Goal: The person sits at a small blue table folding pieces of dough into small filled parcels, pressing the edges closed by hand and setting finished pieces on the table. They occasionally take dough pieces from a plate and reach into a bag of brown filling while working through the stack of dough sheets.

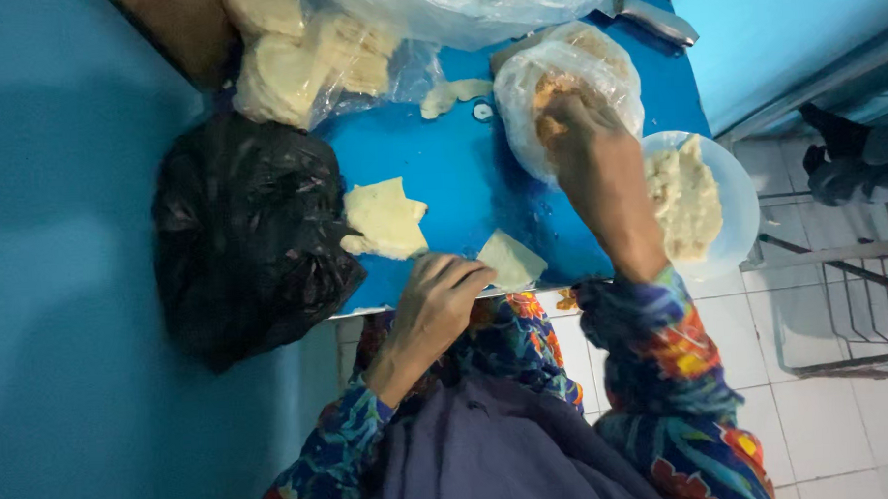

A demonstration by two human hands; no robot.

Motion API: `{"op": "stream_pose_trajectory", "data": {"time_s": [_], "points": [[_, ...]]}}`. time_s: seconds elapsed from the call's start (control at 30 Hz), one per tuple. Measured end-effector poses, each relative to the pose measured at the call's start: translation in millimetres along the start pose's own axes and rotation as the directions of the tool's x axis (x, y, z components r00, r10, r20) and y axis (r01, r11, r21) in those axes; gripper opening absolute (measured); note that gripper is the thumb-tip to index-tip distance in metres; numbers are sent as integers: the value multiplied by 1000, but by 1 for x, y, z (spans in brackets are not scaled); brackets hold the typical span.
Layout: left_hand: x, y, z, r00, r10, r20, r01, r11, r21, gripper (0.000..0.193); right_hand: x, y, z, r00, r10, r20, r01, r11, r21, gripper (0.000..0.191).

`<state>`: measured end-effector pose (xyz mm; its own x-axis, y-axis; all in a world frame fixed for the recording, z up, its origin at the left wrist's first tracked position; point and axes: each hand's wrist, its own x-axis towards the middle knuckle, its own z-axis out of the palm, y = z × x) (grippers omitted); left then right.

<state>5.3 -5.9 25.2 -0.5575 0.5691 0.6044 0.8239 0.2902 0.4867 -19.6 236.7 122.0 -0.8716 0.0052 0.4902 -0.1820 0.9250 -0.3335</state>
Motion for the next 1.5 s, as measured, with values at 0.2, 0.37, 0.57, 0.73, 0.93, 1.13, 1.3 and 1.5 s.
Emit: {"op": "stream_pose_trajectory", "data": {"time_s": [0.2,0.37,0.57,0.73,0.93,1.13,1.3,1.5], "points": [[1,-1,0,998,-1,-55,-2,998,-56,20,21,22,50,988,-124,-87,100,964,-245,39],[1,1,-1,999,-13,-52,10,998,-55,16,24,35,44,964,-246,-97,217,946,-242,41],[-3,1,1,998,13,-65,-17,998,-57,16,0,4,-1,983,144,117,-156,983,101,25],[-7,4,6,997,-8,-82,8,1000,-6,17,-64,-37,10,915,5,404,-155,928,339,27],[-11,9,6,995,-29,-95,39,994,103,18,-101,-36,12,938,-295,181,247,938,245,39],[-18,19,7,997,-45,-63,64,937,343,27,-113,-31,9,980,68,188,-97,983,153,35],[-16,18,10,998,-24,-59,40,957,288,30,-104,-30,19,979,62,194,-80,993,87,30],[-15,17,15,998,-69,-4,70,995,69,36,-94,-37,3,943,109,313,-197,944,265,42]]}}
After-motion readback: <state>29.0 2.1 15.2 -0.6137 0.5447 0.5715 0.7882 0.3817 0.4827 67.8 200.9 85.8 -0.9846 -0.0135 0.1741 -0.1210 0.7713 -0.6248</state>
